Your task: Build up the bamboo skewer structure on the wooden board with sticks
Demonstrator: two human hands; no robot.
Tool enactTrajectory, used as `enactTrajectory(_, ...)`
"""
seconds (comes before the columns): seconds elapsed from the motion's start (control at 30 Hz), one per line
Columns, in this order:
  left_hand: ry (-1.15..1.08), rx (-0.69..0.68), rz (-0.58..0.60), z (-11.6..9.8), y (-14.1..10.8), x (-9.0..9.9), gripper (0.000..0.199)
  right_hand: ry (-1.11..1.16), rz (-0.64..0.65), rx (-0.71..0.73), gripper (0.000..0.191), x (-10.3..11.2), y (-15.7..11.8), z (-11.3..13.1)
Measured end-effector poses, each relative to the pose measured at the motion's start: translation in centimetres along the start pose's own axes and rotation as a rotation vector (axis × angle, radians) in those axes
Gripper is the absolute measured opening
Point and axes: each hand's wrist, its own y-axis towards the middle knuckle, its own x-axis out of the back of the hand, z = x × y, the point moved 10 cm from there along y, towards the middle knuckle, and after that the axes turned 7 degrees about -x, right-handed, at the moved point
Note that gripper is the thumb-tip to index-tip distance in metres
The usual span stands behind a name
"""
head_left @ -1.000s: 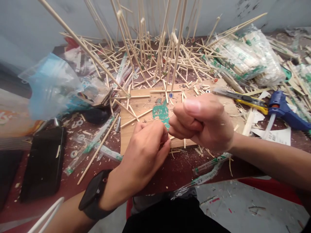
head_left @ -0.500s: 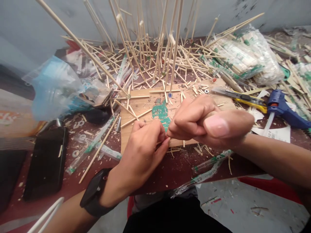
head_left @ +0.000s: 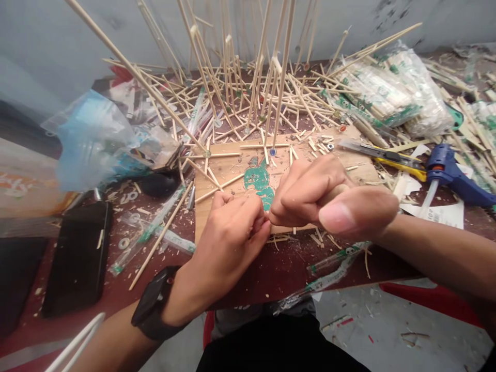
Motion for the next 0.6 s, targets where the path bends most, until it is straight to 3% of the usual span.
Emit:
enactTrajectory(0.23, -0.02, -0.022, -0.024, -0.1, -0.1, 0.2, 0.023, -0.003, 0.142, 0.047, 0.064, -0.9, 0.7, 0.5)
enactTrajectory(0.47, -0.009, -0.033, -0.012, -0.1, 0.1, 0.2, 0.025, -0.131, 0.13, 0.053, 0.06, -1.5, 0.5, 0.6)
enactTrajectory(0.6, -0.071, 0.016, -0.063, 0.4, 0.2, 1.6, 0.019, -0.193, 0.104, 0.088, 0.049, -1.5, 0.4, 0.2)
